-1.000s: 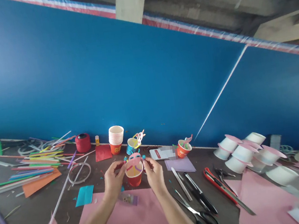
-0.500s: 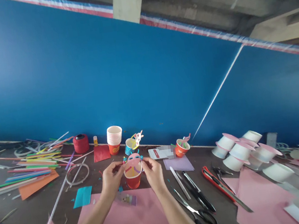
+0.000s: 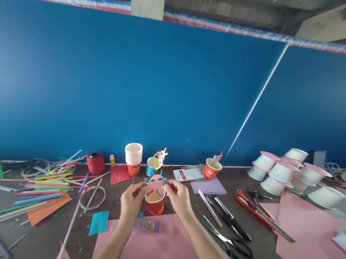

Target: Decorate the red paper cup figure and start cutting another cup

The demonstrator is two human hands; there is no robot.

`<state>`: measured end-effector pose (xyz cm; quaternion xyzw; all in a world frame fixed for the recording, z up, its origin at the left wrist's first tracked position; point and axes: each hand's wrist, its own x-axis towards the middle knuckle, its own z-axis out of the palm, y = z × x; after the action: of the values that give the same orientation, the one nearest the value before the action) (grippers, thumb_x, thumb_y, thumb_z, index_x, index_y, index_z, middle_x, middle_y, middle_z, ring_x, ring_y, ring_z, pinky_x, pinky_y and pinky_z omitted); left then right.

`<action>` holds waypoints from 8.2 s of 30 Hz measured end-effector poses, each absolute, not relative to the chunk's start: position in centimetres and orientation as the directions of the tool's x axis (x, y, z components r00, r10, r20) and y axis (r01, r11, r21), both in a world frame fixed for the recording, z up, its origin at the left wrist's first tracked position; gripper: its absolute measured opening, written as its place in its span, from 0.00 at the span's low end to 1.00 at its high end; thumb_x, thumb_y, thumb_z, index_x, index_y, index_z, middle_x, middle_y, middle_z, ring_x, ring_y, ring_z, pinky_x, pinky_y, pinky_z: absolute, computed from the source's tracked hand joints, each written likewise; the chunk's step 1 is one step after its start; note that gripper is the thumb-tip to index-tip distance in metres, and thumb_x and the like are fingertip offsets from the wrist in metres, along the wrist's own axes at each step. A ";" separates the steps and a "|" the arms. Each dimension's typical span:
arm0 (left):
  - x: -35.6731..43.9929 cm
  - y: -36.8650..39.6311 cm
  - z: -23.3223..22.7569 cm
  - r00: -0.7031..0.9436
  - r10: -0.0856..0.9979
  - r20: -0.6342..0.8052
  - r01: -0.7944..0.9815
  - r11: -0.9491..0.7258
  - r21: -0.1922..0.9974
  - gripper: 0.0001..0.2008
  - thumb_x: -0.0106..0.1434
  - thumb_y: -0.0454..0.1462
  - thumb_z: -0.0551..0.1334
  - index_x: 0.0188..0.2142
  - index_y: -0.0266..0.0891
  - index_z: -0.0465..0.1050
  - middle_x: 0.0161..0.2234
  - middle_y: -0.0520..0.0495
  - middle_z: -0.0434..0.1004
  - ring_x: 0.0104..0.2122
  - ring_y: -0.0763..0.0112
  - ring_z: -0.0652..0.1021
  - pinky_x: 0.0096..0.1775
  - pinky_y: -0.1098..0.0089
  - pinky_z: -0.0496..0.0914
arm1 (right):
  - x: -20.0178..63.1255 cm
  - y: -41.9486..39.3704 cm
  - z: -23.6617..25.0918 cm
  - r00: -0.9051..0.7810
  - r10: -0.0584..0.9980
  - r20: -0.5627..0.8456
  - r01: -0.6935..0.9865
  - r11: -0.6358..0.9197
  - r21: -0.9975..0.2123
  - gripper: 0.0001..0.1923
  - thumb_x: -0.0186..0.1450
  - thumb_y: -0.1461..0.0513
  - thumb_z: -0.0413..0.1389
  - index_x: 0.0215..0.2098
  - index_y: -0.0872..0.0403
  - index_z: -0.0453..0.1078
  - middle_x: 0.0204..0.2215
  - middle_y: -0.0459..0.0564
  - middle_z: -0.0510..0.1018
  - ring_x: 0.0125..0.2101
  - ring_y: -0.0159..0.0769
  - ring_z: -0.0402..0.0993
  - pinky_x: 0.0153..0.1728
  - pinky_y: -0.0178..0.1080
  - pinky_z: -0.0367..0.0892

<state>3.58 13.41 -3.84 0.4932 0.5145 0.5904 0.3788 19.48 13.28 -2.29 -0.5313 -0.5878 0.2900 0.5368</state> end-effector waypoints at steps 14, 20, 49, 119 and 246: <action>3.3 13.1 -3.7 -0.183 0.929 0.323 0.249 -0.274 0.929 0.12 0.55 0.42 0.59 0.33 0.37 0.75 0.31 0.46 0.76 0.33 0.66 0.75 0.35 0.70 0.68 | 19.4 13.1 -2.0 0.142 0.938 0.318 0.325 0.259 -0.910 0.10 0.58 0.59 0.52 0.31 0.56 0.71 0.26 0.49 0.78 0.28 0.36 0.73 0.29 0.34 0.67; 3.4 13.4 -4.4 -0.195 0.919 0.343 0.243 -0.294 0.925 0.15 0.52 0.43 0.62 0.35 0.35 0.74 0.29 0.46 0.75 0.28 0.68 0.74 0.31 0.72 0.68 | 19.5 13.3 -2.4 0.141 0.940 0.311 0.322 0.254 -0.912 0.10 0.58 0.59 0.51 0.31 0.56 0.70 0.26 0.49 0.77 0.27 0.36 0.73 0.28 0.34 0.67; 3.6 13.4 -3.7 -0.276 0.913 0.299 0.260 -0.229 0.938 0.18 0.47 0.45 0.65 0.33 0.34 0.75 0.24 0.48 0.75 0.25 0.70 0.73 0.28 0.72 0.67 | 19.3 12.7 -2.1 0.142 0.915 0.378 0.313 0.320 -0.894 0.08 0.58 0.61 0.50 0.28 0.55 0.69 0.24 0.47 0.75 0.26 0.33 0.71 0.29 0.32 0.64; 3.7 12.6 -2.2 -0.176 0.910 0.376 0.453 -0.264 0.852 0.13 0.52 0.45 0.61 0.29 0.36 0.74 0.20 0.54 0.66 0.21 0.75 0.65 0.24 0.76 0.60 | 18.3 11.6 -2.2 0.192 0.900 0.391 0.280 0.332 -0.901 0.06 0.60 0.61 0.50 0.31 0.56 0.65 0.25 0.48 0.73 0.27 0.34 0.70 0.30 0.33 0.64; 3.9 12.6 -2.3 -0.036 0.923 0.384 0.301 -0.356 0.885 0.10 0.55 0.41 0.59 0.33 0.38 0.74 0.31 0.47 0.75 0.29 0.69 0.75 0.31 0.72 0.67 | 18.0 12.2 -1.1 0.044 0.997 0.056 -0.308 0.067 -0.949 0.13 0.48 0.58 0.62 0.31 0.57 0.72 0.26 0.48 0.78 0.27 0.35 0.74 0.30 0.35 0.69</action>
<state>3.94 12.59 -2.33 0.6294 0.4861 0.5309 0.2926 18.05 12.20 -1.12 -0.4084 -0.4219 0.5476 0.5961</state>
